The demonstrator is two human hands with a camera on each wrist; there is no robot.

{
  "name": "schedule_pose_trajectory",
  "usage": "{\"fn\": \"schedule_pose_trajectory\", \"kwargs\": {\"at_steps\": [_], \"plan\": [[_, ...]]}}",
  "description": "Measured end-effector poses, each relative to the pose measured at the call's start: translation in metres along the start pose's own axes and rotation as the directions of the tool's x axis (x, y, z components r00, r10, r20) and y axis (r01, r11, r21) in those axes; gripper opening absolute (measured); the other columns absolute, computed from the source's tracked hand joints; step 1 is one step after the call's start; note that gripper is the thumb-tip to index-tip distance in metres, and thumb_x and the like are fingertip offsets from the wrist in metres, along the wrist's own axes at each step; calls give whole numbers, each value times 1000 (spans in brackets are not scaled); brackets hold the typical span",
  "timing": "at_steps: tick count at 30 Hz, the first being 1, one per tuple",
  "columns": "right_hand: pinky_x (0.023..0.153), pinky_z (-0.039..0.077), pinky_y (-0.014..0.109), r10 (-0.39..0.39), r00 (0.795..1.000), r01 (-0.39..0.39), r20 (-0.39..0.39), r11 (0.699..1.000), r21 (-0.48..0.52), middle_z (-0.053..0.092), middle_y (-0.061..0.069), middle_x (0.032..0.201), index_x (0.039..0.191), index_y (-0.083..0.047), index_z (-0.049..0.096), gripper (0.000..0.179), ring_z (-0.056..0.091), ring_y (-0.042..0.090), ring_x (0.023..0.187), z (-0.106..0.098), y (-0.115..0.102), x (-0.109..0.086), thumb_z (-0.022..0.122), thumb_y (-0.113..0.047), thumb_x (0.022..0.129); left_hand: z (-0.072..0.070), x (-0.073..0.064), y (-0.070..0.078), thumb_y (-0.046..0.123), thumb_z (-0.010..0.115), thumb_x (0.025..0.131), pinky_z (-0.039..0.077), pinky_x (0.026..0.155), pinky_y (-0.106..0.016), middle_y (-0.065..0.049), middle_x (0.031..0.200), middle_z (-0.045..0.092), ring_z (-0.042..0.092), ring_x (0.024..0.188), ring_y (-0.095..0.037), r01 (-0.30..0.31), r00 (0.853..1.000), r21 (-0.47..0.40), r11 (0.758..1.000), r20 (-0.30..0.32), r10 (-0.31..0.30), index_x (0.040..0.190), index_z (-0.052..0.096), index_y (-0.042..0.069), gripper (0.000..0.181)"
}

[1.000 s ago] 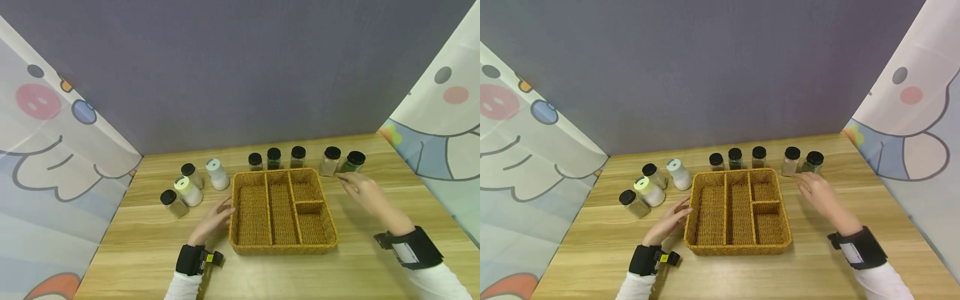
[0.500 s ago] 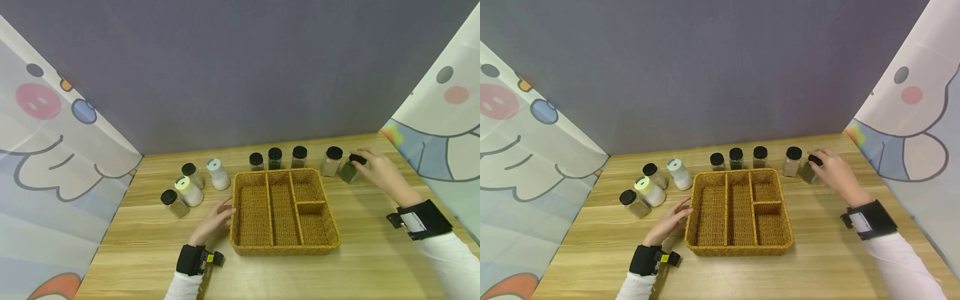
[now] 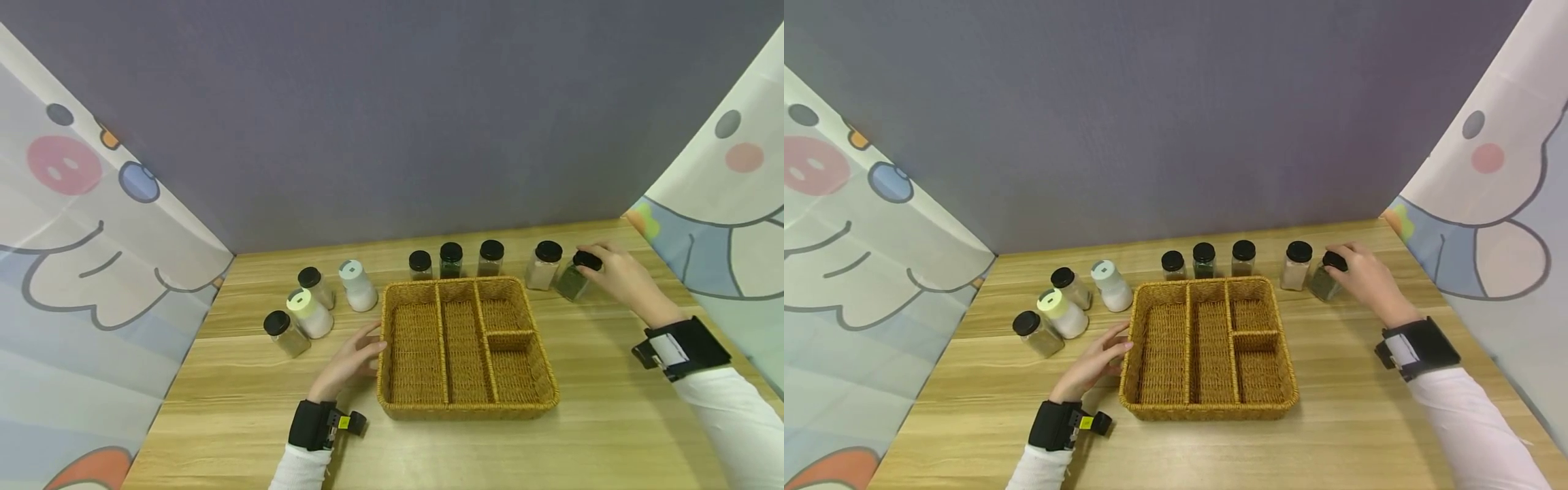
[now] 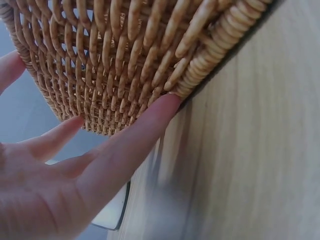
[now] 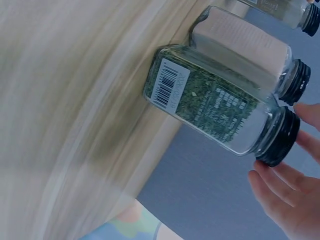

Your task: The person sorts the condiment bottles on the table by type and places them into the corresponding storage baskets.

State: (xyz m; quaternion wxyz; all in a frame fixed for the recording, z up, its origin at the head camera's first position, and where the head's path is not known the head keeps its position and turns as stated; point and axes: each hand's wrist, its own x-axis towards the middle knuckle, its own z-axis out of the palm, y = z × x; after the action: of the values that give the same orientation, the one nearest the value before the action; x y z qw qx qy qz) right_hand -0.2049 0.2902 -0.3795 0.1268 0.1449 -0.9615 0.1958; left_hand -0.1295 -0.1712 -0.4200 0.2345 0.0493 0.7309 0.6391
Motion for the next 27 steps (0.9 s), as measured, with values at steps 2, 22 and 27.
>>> {"fn": "schedule_pose_trajectory", "kwargs": {"at_steps": [2, 22, 27], "plan": [[70, 41, 56, 1, 1000, -1, -3, 1000, -1, 45, 32, 107, 115, 10, 49, 38, 46, 49, 90, 1, 2, 0, 60, -6, 82, 1, 0, 0, 22, 53, 88, 49, 79, -45, -30, 133, 31, 42, 113, -41, -1, 1000, 0, 1000, 3, 1, 141, 18, 7, 65], [66, 41, 56, -65, 998, 65, -19, 998, -20, 45, 37, 101, 112, 13, 48, 39, 47, 50, 85, 8, 6, 4, 63, 1, 78, -5, 12, -24, 27, 54, 87, 50, 77, -43, -24, 132, 35, 44, 112, -37, -1, 1000, -37, 999, -13, 1, 140, 21, 15, 64], [66, 42, 57, -79, 997, 79, -11, 997, -23, 45, 38, 102, 112, 14, 47, 40, 47, 51, 86, 5, 4, 5, 62, 2, 78, -5, 12, -21, 26, 54, 88, 49, 78, -44, -24, 131, 36, 45, 112, -37, 5, 1000, -43, 999, -3, -5, 140, 21, 15, 63]]}}
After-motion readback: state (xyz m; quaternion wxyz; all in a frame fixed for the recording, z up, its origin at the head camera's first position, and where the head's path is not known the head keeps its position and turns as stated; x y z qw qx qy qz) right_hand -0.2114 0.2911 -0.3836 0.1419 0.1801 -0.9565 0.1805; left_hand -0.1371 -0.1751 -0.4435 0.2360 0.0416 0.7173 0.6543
